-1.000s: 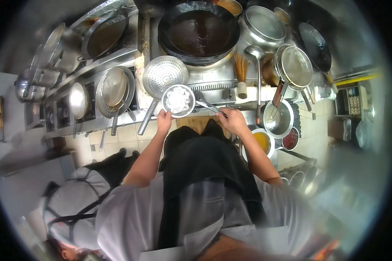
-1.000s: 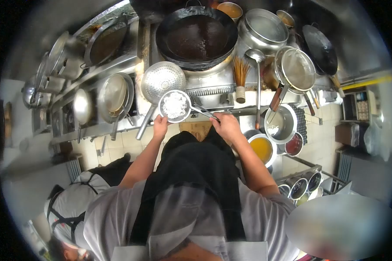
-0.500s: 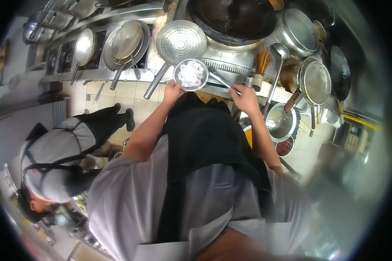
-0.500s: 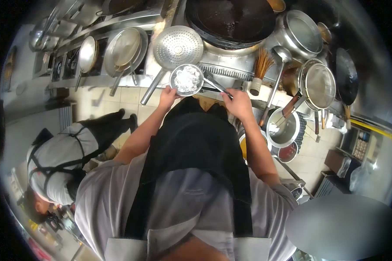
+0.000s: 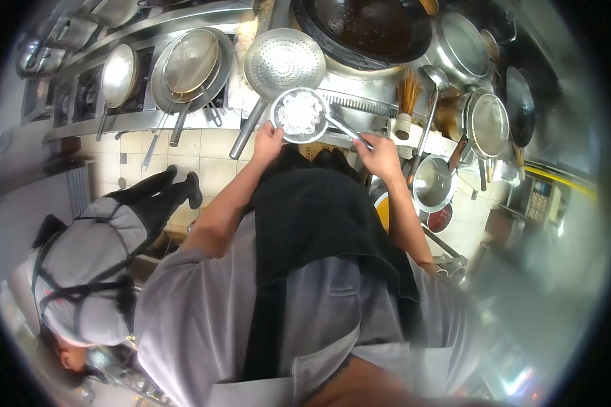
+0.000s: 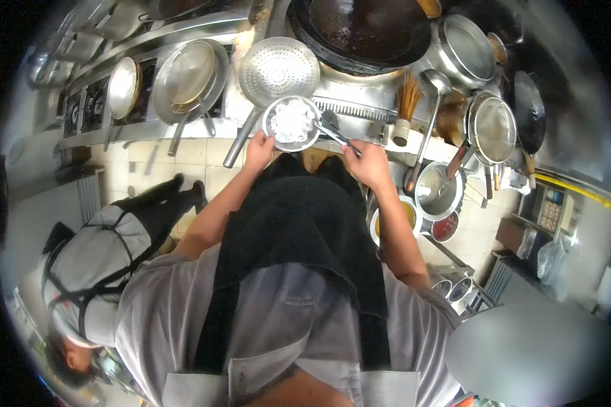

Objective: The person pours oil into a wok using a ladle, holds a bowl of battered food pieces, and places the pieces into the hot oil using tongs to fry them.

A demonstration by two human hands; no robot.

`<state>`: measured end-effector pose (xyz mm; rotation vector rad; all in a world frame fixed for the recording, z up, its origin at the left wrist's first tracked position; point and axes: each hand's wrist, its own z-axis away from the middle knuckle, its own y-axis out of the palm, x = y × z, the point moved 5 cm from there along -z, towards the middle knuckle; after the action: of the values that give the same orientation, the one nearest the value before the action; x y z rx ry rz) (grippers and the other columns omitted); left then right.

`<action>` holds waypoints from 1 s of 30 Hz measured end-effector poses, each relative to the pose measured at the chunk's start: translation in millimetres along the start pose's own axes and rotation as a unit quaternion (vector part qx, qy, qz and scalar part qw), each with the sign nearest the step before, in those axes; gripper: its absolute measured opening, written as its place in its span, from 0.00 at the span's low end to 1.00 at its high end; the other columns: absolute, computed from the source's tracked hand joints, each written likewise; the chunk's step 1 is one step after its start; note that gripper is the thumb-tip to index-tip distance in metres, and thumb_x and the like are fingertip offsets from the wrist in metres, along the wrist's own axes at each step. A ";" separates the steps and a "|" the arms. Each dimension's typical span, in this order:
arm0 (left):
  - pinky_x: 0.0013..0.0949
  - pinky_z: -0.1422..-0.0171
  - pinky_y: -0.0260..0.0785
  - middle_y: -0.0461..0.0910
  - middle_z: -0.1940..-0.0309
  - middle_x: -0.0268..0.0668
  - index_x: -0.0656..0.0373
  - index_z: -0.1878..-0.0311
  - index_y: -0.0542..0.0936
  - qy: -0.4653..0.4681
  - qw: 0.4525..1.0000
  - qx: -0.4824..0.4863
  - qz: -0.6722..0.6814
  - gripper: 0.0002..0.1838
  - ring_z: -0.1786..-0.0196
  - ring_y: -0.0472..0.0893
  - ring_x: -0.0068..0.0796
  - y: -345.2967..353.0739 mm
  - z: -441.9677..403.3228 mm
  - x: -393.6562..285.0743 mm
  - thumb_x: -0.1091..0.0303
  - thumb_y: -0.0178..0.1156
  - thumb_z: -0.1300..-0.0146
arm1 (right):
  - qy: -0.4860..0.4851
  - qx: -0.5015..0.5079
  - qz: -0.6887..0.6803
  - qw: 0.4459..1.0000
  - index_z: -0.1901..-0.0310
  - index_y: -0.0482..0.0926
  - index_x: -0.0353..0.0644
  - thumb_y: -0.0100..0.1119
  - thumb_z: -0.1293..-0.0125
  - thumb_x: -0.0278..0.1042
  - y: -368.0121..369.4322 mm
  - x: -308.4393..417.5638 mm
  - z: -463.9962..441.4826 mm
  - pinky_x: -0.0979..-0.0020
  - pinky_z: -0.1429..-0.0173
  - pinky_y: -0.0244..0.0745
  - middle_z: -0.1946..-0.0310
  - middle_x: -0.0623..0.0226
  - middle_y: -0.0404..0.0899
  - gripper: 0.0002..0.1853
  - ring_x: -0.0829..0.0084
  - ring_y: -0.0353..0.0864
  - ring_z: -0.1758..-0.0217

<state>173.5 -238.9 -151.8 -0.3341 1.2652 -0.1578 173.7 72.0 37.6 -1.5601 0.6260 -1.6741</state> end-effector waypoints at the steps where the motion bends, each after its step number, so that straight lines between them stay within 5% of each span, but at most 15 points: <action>1: 0.38 0.59 0.75 0.84 0.69 0.45 0.68 0.54 0.81 -0.002 1.000 0.005 0.003 0.13 0.66 0.84 0.33 0.8 -1.4 1.4 0.67 0.58 0.34 | 0.029 0.009 -0.013 0.999 0.55 0.87 0.38 0.63 0.33 0.47 -3.0 4.2 1.8 0.53 0.52 0.78 0.68 0.43 0.83 0.18 0.44 0.84 0.61; 5: 0.42 0.59 0.74 0.83 0.71 0.49 0.68 0.56 0.80 0.059 0.991 -0.039 0.111 0.14 0.69 0.82 0.45 -17.6 -32.6 -36.8 0.65 0.60 0.36 | 0.060 -0.017 -0.041 0.997 0.55 0.87 0.39 0.62 0.32 0.48 -5.7 13.6 6.6 0.55 0.57 0.79 0.73 0.44 0.82 0.18 0.44 0.84 0.66; 7: 0.45 0.58 0.75 0.83 0.69 0.55 0.71 0.58 0.79 0.068 0.985 -0.106 -0.116 0.14 0.66 0.84 0.54 -33.7 -48.4 -75.7 0.66 0.59 0.36 | 0.076 -0.015 -0.039 0.996 0.55 0.87 0.39 0.62 0.32 0.48 -1.5 14.0 7.3 0.55 0.57 0.78 0.73 0.44 0.82 0.18 0.44 0.84 0.66; 8: 0.45 0.58 0.75 0.83 0.69 0.55 0.71 0.58 0.79 0.072 0.985 -0.105 -0.114 0.14 0.66 0.84 0.54 -30.8 -66.7 -74.7 0.66 0.59 0.36 | 0.090 -0.010 -0.038 0.995 0.55 0.87 0.39 0.62 0.32 0.47 0.2 13.0 7.5 0.54 0.57 0.78 0.73 0.44 0.82 0.18 0.43 0.84 0.65; 13: 0.49 0.51 0.77 0.83 0.65 0.64 0.76 0.62 0.78 -0.032 0.985 -0.111 -0.129 0.16 0.56 0.85 0.59 -23.1 -155.6 -55.9 0.66 0.57 0.36 | 0.084 0.005 -0.043 0.996 0.54 0.86 0.39 0.62 0.32 0.46 2.3 25.1 4.1 0.54 0.56 0.78 0.73 0.43 0.81 0.18 0.42 0.83 0.65; 14: 0.49 0.48 0.77 0.83 0.61 0.65 0.76 0.61 0.78 -0.144 0.988 -0.018 -0.047 0.18 0.54 0.85 0.60 -19.1 -152.4 -62.4 0.64 0.59 0.34 | 0.080 0.000 -0.049 0.996 0.54 0.86 0.39 0.62 0.32 0.46 3.7 24.5 4.1 0.54 0.56 0.78 0.73 0.43 0.81 0.18 0.42 0.83 0.65; 15: 0.49 0.48 0.77 0.83 0.61 0.65 0.76 0.61 0.78 -0.140 0.989 -0.016 -0.047 0.18 0.54 0.85 0.60 -17.3 -158.3 -57.7 0.64 0.59 0.34 | 0.075 -0.004 -0.054 0.996 0.54 0.86 0.39 0.62 0.32 0.46 4.5 23.0 4.4 0.54 0.56 0.78 0.73 0.43 0.81 0.18 0.42 0.83 0.65; 18: 0.46 0.51 0.77 0.85 0.73 0.52 0.74 0.59 0.78 -0.036 0.966 -0.084 -0.243 0.22 0.61 0.87 0.51 -24.4 -148.5 -56.7 0.57 0.61 0.31 | 0.074 -0.004 -0.038 0.996 0.56 0.87 0.40 0.62 0.32 0.47 2.1 24.0 9.0 0.53 0.57 0.78 0.75 0.43 0.81 0.17 0.42 0.83 0.66; 20: 0.48 0.45 0.75 0.84 0.61 0.58 0.75 0.53 0.75 0.054 0.942 -0.134 -0.302 0.22 0.52 0.83 0.59 -37.5 -90.0 -102.8 0.59 0.62 0.31 | 0.088 0.002 -0.038 0.995 0.56 0.87 0.41 0.62 0.32 0.47 5.1 20.9 11.4 0.53 0.58 0.78 0.75 0.44 0.80 0.17 0.43 0.83 0.67; 23: 0.50 0.41 0.73 0.80 0.52 0.62 0.73 0.48 0.72 0.089 0.924 -0.072 -0.365 0.23 0.48 0.81 0.62 -47.7 -36.0 -96.3 0.61 0.63 0.32 | 0.053 -0.016 -0.038 0.998 0.57 0.87 0.42 0.62 0.31 0.47 12.3 10.9 13.0 0.53 0.60 0.78 0.77 0.44 0.80 0.16 0.43 0.83 0.69; 25: 0.52 0.41 0.75 0.82 0.54 0.58 0.70 0.47 0.72 0.236 0.797 -0.195 -0.521 0.19 0.50 0.83 0.63 -56.5 -7.4 -86.5 0.63 0.61 0.32 | 0.076 0.007 -0.029 0.997 0.56 0.87 0.42 0.62 0.31 0.47 17.5 6.1 12.4 0.54 0.60 0.78 0.77 0.45 0.80 0.16 0.43 0.83 0.69; 26: 0.52 0.41 0.75 0.82 0.54 0.58 0.70 0.47 0.72 0.234 0.796 -0.194 -0.524 0.19 0.50 0.83 0.63 -62.6 -4.6 -79.0 0.63 0.61 0.32 | 0.076 0.009 -0.031 0.997 0.56 0.87 0.42 0.62 0.31 0.47 18.1 7.0 11.2 0.54 0.60 0.78 0.77 0.45 0.80 0.16 0.43 0.83 0.69; 28: 0.52 0.42 0.77 0.84 0.53 0.55 0.69 0.47 0.73 -0.111 0.861 0.005 -0.497 0.16 0.51 0.85 0.59 -75.1 -9.8 -36.3 0.66 0.56 0.32 | 0.092 0.028 -0.022 0.995 0.56 0.87 0.40 0.61 0.31 0.46 17.0 8.6 8.1 0.53 0.60 0.78 0.76 0.44 0.80 0.17 0.43 0.83 0.68; 30: 0.52 0.43 0.77 0.84 0.53 0.56 0.68 0.47 0.74 -0.119 0.863 0.035 -0.489 0.16 0.51 0.86 0.58 -82.1 -14.5 -36.4 0.67 0.54 0.32 | 0.081 0.021 -0.034 0.996 0.56 0.87 0.40 0.61 0.31 0.47 18.9 8.4 3.7 0.52 0.58 0.78 0.75 0.43 0.80 0.17 0.42 0.83 0.66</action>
<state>154.3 -307.6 -95.4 -0.8895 0.7390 -0.9988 181.2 54.6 28.6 -1.4410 0.6220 -1.8669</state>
